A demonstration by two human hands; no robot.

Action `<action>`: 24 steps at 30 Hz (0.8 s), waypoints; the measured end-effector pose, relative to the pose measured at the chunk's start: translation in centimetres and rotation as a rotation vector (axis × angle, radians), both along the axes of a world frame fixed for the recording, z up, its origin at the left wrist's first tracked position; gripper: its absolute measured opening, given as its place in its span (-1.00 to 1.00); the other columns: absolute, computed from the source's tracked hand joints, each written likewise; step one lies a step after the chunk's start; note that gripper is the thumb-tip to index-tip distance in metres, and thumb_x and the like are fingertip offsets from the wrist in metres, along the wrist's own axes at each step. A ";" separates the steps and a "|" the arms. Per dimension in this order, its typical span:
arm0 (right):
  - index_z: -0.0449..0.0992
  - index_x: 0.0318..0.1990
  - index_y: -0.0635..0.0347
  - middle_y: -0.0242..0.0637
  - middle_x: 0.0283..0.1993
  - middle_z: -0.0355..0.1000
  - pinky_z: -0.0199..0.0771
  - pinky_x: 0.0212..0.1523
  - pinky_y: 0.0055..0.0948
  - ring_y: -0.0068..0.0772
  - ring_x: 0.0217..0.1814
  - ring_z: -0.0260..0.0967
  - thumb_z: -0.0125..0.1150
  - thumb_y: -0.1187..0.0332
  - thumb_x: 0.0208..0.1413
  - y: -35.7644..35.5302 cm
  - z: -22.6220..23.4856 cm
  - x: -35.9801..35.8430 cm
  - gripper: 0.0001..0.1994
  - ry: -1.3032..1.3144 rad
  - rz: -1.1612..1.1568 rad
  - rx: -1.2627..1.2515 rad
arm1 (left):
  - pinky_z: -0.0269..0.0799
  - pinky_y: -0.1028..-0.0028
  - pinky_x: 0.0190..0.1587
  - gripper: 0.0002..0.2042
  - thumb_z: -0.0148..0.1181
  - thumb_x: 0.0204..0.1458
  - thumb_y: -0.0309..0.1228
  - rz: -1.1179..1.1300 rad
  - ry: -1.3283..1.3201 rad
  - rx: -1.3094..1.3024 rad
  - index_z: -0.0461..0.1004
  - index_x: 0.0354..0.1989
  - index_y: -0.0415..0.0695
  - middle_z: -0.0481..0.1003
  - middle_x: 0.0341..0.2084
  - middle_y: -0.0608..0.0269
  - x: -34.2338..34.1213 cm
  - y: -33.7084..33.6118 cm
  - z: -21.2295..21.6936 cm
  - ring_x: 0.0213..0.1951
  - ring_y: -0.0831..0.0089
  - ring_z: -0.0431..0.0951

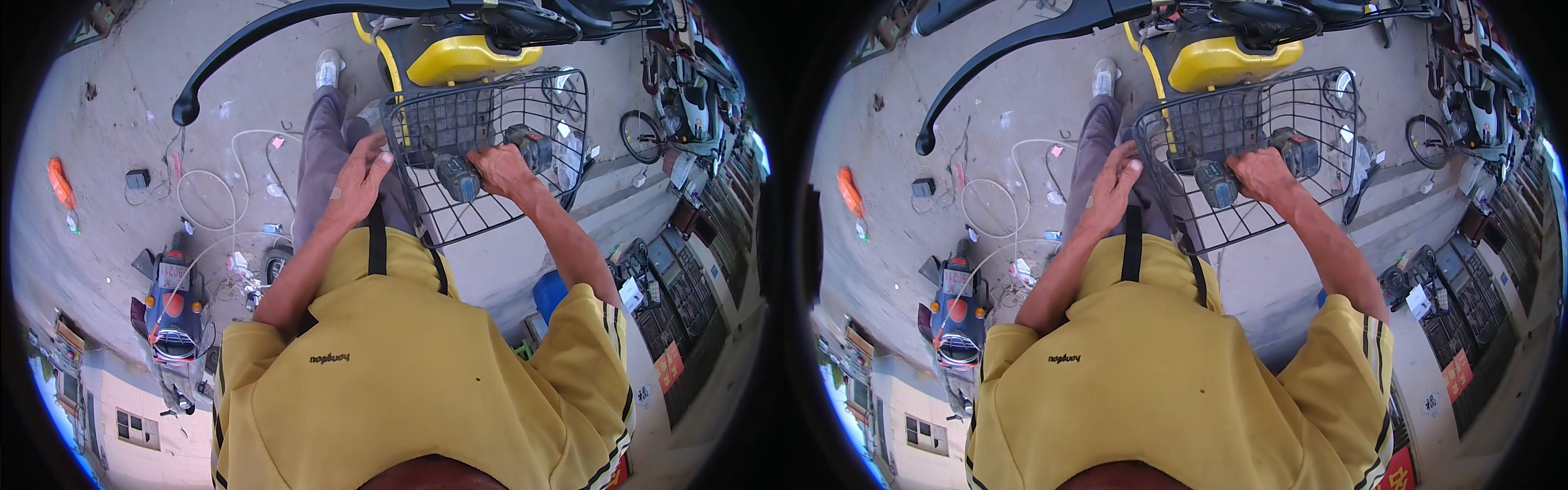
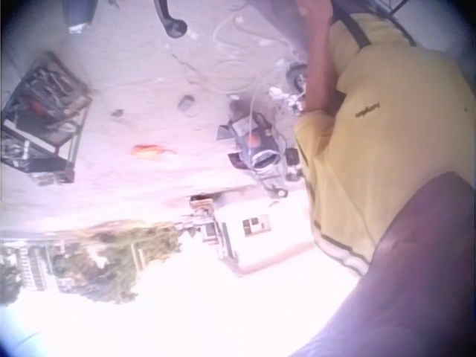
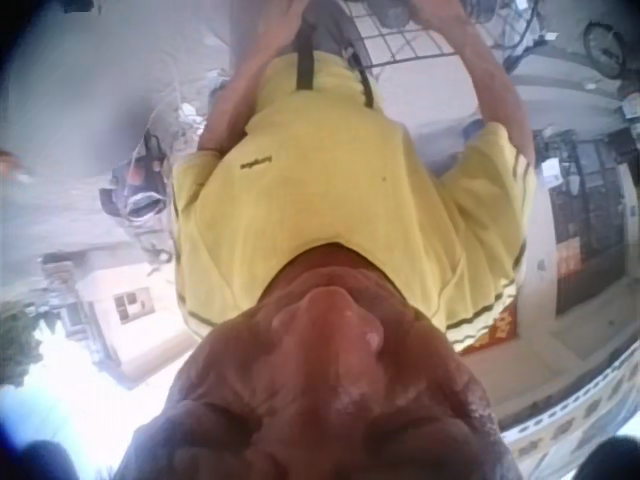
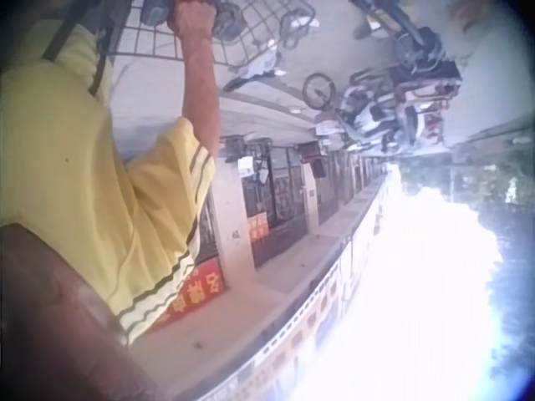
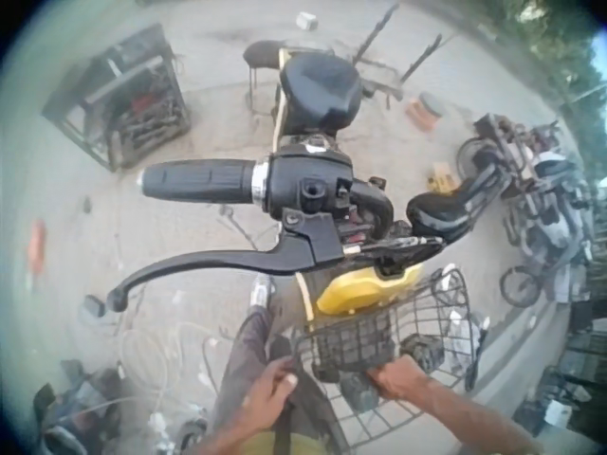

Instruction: The person uses a cordless impact driver to fasten screws into the front basket of a yellow bicycle. They repeatedly remove the driver, walk to a nearby tool cart, select a different bit, and return to continue fastening the basket.

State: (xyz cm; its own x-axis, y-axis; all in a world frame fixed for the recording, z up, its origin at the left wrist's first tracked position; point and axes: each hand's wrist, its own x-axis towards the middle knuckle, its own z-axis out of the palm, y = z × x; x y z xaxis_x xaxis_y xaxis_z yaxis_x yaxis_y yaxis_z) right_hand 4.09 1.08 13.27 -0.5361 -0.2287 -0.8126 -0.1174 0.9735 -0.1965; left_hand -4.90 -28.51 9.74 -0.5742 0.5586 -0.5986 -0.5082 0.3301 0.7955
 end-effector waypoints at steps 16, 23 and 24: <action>0.59 -0.11 0.03 -0.10 -0.24 0.62 0.58 -0.08 -0.09 -0.02 -0.12 0.59 0.28 0.31 -0.04 1.8 -1.3 -1.0 -0.71 -0.080 -0.273 0.002 | 0.34 0.36 0.19 -0.46 -0.07 0.38 -0.08 0.035 -0.033 0.015 0.24 0.30 -0.31 0.46 0.08 -0.02 1.1 -0.1 0.3 0.08 0.29 0.48; 0.57 -0.18 0.10 -0.09 -0.27 0.61 0.57 -0.13 -0.11 -0.04 -0.17 0.60 0.21 0.30 0.06 0.2 -1.5 0.0 -0.81 -0.017 -0.154 0.005 | 0.43 0.24 0.07 -0.35 -0.01 0.32 0.03 -0.010 0.000 -0.074 0.15 0.32 -0.30 0.47 0.04 -0.13 0.7 1.1 2.5 0.02 0.11 0.54; 0.56 -0.20 0.11 -0.10 -0.27 0.61 0.56 -0.15 -0.12 -0.05 -0.18 0.61 0.19 0.31 0.09 -0.5 -1.4 0.6 -0.84 -0.005 -0.087 0.024 | 0.44 0.28 0.03 -0.37 0.02 0.32 -0.02 -0.019 0.004 -0.085 0.12 0.33 -0.29 0.47 -0.01 -0.08 1.0 1.3 2.2 -0.04 0.18 0.54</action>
